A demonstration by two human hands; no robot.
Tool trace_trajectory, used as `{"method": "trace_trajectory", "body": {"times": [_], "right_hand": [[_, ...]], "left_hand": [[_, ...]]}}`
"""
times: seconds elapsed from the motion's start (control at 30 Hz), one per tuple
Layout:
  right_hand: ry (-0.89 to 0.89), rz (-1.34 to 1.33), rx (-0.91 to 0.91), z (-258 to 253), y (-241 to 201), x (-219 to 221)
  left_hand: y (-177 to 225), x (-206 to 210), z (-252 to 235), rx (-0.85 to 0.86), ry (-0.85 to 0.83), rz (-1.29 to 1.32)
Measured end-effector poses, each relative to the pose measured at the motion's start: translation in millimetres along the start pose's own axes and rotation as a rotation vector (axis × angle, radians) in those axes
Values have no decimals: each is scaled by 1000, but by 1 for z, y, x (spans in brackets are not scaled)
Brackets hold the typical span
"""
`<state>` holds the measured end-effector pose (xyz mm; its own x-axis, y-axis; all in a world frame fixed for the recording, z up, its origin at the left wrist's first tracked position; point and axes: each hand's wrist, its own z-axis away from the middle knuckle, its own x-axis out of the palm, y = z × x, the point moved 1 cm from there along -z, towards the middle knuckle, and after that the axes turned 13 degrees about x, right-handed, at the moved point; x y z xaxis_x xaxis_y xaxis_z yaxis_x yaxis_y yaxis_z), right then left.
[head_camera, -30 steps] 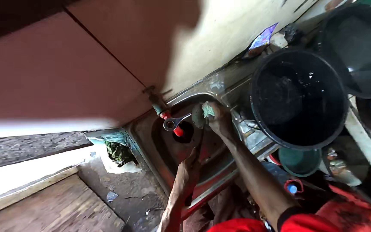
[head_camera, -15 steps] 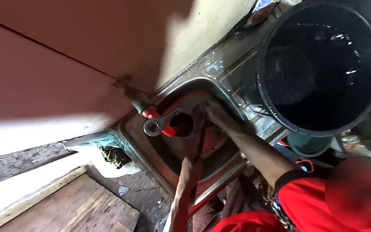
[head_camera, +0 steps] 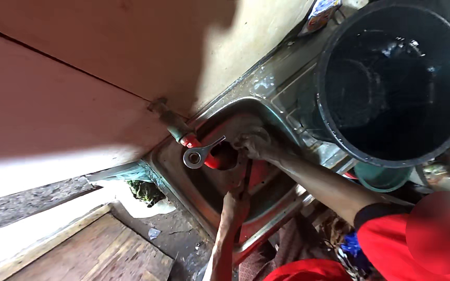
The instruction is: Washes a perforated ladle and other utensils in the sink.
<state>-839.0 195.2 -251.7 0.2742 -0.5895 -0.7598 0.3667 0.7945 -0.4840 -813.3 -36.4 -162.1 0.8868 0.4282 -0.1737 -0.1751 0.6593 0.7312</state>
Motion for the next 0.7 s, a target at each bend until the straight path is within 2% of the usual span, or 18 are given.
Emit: {"method": "trace_trajectory", "body": {"times": [0.07,0.13,0.2,0.27,0.33,0.37,0.43,0.5,0.57,0.63,0.7], "right_hand": [[54,25,93,-13,17,-2],[123,-28,177,-13,13,5],[2,-63,123,6,-12,3],[-98,-17,109,15,-14,0],[-29,130,206,14,5,-6],[61,177,249,10,19,-5],[176,200,315,22,18,0],[92,100,451,55,-5,7],[28,-34,497,69,-11,4],[112,-1,491,64,6,3],[217,77,577,52,13,6]], "left_hand": [[1,0,-1,-4,-5,-12],[2,0,1,-10,-1,-22],[2,0,-1,4,3,-27],[1,2,-1,12,-5,-16],[-4,7,0,13,10,66],[-5,8,0,12,16,95],[-6,8,-1,11,27,116],[-5,10,0,-7,32,109],[-5,8,0,-8,30,116],[-6,7,2,-16,22,117],[-5,7,3,-14,33,136]]}}
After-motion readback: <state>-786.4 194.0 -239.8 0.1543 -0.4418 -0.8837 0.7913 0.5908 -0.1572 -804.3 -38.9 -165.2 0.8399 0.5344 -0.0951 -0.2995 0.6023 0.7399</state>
